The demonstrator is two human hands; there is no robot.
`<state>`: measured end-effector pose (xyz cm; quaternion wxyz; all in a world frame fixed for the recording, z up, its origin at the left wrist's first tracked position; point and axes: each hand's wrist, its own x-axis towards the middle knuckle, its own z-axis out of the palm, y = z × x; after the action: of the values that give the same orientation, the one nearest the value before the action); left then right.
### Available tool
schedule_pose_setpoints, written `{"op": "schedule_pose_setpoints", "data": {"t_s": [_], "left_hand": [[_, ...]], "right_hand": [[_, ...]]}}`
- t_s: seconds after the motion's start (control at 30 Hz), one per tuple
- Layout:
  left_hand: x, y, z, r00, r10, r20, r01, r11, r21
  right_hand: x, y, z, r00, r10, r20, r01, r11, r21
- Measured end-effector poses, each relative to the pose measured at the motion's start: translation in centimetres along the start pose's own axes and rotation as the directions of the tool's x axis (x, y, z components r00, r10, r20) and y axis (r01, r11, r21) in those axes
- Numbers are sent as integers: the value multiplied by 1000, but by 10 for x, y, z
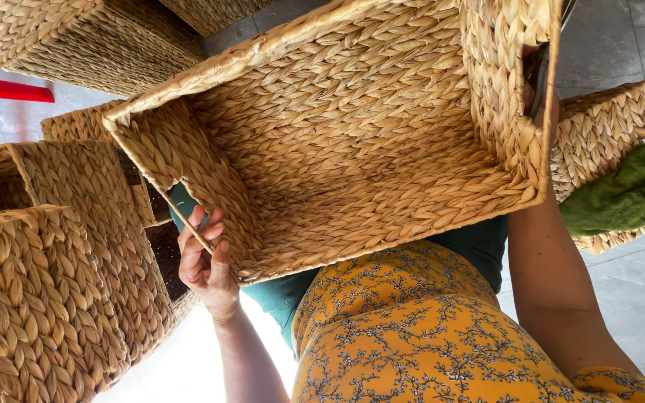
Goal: The person sits on the floor and wipes woven water hyacinth storage baskets with a green cloth, turning each basket to clean the interior, exterior sides and rim, then uses scissors to trim loose straw ends from a basket.
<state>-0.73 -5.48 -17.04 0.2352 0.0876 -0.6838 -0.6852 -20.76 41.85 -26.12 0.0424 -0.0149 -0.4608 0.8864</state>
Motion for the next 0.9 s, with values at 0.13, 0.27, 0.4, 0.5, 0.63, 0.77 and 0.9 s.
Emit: {"op": "schedule_pose_setpoints", "data": {"t_s": [0.13, 0.27, 0.4, 0.5, 0.63, 0.77, 0.9], "left_hand": [[-7, 2, 4, 999, 45, -28, -42, 995, 87], [-7, 2, 3, 999, 22, -39, -20, 998, 59], [5, 7, 3, 998, 38, 57, -40, 998, 46], [18, 11, 11, 995, -99, 15, 100, 975, -198], [28, 13, 24, 990, -136, -42, 131, 985, -109], [27, 10, 26, 990, -132, -58, 129, 990, -57], [26, 3, 20, 988, -142, -57, 138, 988, -71]], "right_hand": [[0, -1, 1, 1000, -6, 2, 6, 1000, 4], [3, -3, 3, 1000, -12, 11, 12, 1000, 7], [5, -1, 4, 1000, -19, 7, 19, 1000, 0], [6, 2, 5, 1000, -19, 9, 19, 1000, -2], [5, 7, 7, 999, -37, 6, 37, 999, -7], [1, 3, 7, 991, -126, -42, 125, 992, -24], [-14, -13, -9, 935, -317, -161, 246, 904, -351]]}}
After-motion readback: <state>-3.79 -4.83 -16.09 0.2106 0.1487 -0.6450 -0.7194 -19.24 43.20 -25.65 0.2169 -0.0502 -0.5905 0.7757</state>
